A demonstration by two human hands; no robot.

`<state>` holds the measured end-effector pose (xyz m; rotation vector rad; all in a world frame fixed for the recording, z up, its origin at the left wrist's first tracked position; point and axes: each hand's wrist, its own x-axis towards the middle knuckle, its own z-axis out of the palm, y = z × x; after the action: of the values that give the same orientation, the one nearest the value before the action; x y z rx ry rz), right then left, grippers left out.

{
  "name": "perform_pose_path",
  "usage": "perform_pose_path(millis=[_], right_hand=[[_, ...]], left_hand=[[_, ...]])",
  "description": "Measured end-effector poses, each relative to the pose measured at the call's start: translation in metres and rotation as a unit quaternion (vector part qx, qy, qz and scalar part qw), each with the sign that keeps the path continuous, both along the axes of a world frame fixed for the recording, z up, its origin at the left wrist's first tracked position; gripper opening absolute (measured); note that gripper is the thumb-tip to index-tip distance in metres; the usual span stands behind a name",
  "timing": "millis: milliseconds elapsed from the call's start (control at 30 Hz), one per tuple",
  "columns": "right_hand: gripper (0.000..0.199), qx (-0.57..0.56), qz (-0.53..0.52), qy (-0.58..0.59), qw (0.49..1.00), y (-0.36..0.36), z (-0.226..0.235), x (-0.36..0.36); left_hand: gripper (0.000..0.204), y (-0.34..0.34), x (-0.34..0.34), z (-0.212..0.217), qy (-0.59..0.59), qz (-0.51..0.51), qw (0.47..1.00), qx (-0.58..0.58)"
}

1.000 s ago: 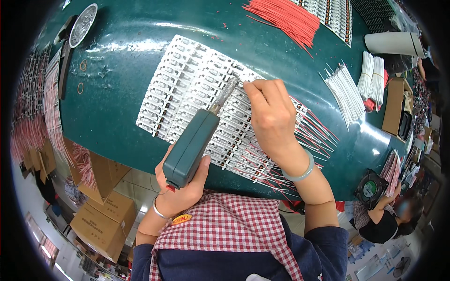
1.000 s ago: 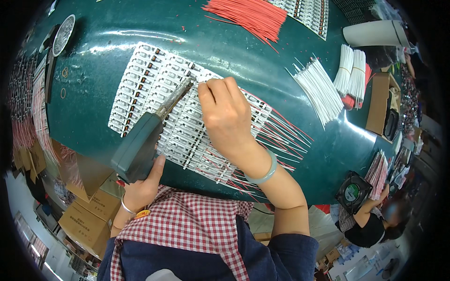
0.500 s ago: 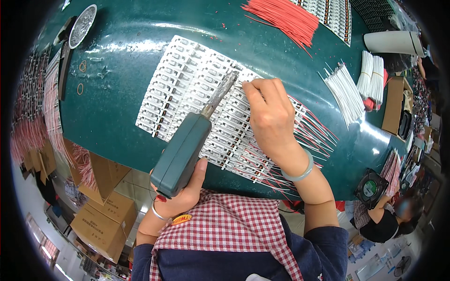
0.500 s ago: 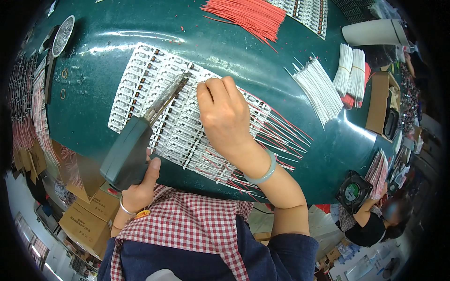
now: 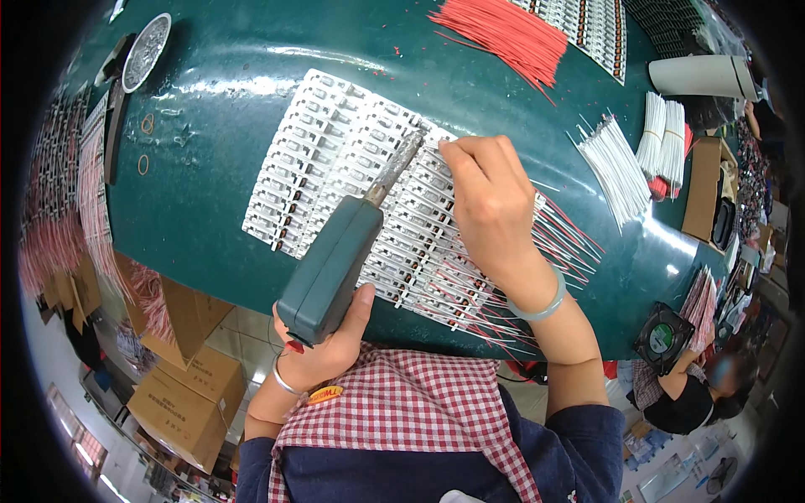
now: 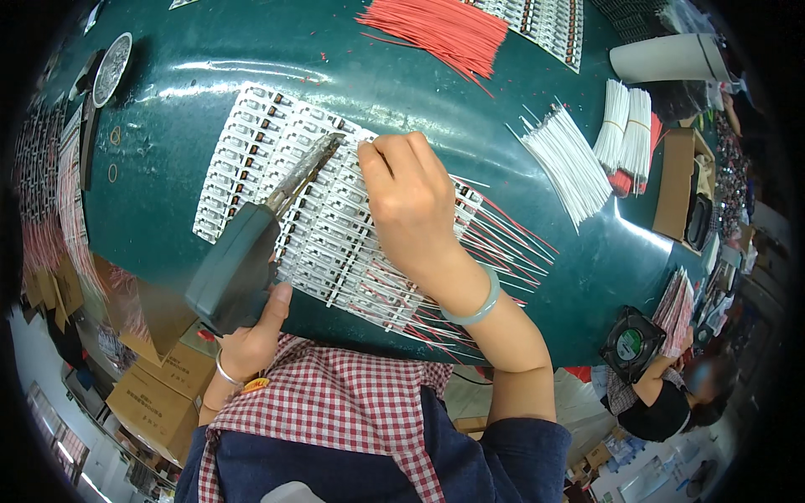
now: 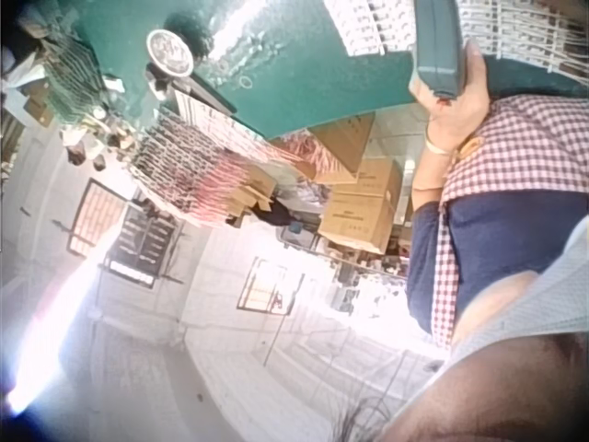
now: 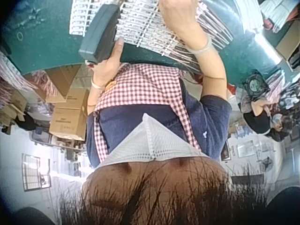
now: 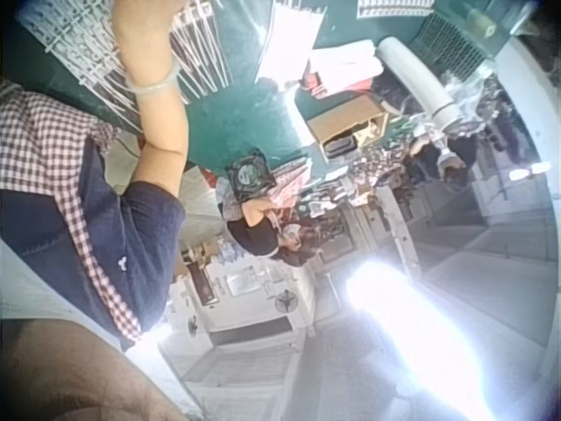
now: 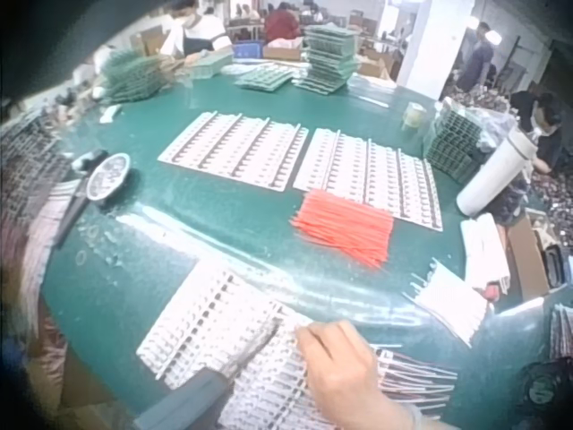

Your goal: The person uses a soldering iron to attach red and white wires to a white plastic grid component on a green workbench. They repeatedly pick up individual wires, apply the soldering iron to the connection points, and place the finished wires into a pile on the table.

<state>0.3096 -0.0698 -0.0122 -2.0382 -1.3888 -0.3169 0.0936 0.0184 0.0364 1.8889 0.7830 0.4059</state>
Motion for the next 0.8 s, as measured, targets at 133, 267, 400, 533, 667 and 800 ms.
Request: perform_pose_path(millis=[133,267,400,533,667,800], right_hand=[[0.028,0.003,-0.003,0.001,1.000,0.001,-0.003,0.000],[0.027,0.000,-0.006,-0.002,1.000,0.002,-0.003,0.000],[0.026,-0.005,-0.008,-0.010,1.000,0.004,-0.002,0.001],[0.025,-0.010,-0.009,-0.010,1.000,0.005,0.000,0.001],[0.024,-0.006,-0.007,-0.013,1.000,0.006,0.000,0.001],[0.023,-0.004,-0.007,-0.016,1.000,0.006,-0.002,0.001]], left_hand=[[0.015,0.001,-0.003,-0.004,0.026,-0.039,0.999,0.026],[0.016,0.002,0.000,-0.009,0.024,-0.062,0.996,0.066],[0.017,0.003,0.008,-0.013,-0.027,-0.037,0.999,0.028],[0.018,0.002,0.010,-0.015,-0.033,-0.029,0.999,0.022],[0.018,0.001,0.009,-0.014,-0.034,-0.023,0.999,0.013],[0.016,0.002,0.000,-0.015,0.010,-0.066,0.992,0.106]])
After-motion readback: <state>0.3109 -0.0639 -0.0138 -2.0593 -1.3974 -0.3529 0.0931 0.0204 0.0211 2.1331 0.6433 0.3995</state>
